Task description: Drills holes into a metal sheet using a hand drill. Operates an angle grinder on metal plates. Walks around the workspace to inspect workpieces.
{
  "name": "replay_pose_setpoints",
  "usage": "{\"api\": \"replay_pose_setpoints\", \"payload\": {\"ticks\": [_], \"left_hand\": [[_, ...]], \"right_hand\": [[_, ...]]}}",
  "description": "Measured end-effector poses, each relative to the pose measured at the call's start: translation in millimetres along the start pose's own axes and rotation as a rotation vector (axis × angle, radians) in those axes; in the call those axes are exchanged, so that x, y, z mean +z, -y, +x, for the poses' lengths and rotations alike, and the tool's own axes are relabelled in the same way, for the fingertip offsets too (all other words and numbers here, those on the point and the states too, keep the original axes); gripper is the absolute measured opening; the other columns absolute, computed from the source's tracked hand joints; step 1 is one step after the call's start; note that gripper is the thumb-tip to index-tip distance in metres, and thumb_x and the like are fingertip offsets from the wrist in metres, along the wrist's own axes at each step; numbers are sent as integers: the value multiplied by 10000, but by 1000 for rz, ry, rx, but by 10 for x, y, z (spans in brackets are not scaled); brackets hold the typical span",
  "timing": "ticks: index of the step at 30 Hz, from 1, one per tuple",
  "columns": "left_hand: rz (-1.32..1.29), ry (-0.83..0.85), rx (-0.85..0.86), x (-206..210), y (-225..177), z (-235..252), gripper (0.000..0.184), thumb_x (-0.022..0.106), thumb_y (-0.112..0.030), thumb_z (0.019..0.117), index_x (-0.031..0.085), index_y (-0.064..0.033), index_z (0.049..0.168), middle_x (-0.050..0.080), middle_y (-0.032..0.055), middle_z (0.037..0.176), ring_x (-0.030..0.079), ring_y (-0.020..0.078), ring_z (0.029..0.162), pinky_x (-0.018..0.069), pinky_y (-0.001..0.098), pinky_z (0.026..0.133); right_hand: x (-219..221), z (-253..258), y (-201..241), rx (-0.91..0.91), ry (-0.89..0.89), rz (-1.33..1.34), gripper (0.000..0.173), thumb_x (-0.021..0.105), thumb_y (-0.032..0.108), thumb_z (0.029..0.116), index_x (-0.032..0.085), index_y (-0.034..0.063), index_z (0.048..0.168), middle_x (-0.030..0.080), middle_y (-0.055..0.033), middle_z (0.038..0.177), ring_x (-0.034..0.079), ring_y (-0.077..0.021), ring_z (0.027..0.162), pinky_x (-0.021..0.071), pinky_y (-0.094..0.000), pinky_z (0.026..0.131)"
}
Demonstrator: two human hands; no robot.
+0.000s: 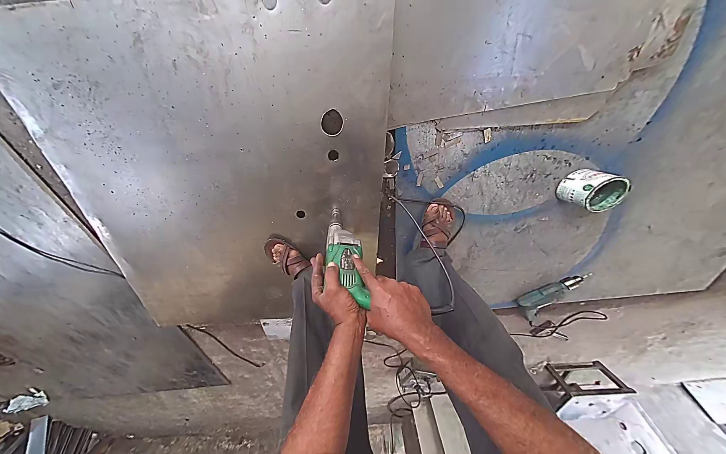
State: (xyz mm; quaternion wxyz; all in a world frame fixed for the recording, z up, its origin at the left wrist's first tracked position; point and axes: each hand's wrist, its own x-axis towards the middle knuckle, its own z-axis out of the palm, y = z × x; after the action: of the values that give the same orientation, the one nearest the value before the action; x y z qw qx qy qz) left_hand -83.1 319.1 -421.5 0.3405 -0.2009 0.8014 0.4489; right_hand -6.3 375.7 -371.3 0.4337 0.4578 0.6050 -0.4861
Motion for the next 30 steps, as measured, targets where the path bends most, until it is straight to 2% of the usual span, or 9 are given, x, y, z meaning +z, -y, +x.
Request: {"api": "replay_pose_setpoints", "payload": {"ticks": [6,9,12,14,22,30], "left_hand": [[0,3,-3,38,-41,-9,454,533,-57,1000,519,34,1445,541,205,1468,597,278,1273,543,428,1002],[7,8,-2,50,-51,-14,459,535,-64,997,518,30,1446,542,204,1466,609,280,1255,555,436,982],[23,53,15,65,-66,21,500,553,-52,976,504,21,1468,509,198,1507,578,279,1304,538,436,1021],[3,25,8,53,-54,21,475,529,-43,989,507,27,1458,554,210,1449,622,282,1232,560,436,972],[5,40,3,1,-7,-7,486,518,-53,995,496,14,1476,549,204,1461,622,279,1234,557,429,979],[-1,53,19,-19,42,4,495,512,-58,995,487,18,1483,539,209,1469,620,281,1234,551,428,986]], "right_hand": [[-44,14,-6,-7,2,8,1037,692,296,812,96,435,1650,717,-139,1016,709,-365,856,551,-567,665],[-64,17,-16,-11,2,24,1058,706,289,791,104,432,1650,699,-148,1073,702,-363,876,550,-563,670],[-90,19,-3,7,11,44,1056,694,277,803,86,419,1654,716,-138,1009,708,-362,867,550,-567,671],[-118,24,19,-8,15,11,1061,702,266,789,104,426,1650,713,-136,983,703,-368,844,541,-572,648],[-3,13,-14,-2,-3,5,1020,689,344,825,97,427,1652,716,-134,1030,707,-362,853,550,-563,666],[12,2,-15,7,-7,2,1008,675,310,831,99,439,1649,715,-135,1038,708,-359,855,549,-563,663]]}}
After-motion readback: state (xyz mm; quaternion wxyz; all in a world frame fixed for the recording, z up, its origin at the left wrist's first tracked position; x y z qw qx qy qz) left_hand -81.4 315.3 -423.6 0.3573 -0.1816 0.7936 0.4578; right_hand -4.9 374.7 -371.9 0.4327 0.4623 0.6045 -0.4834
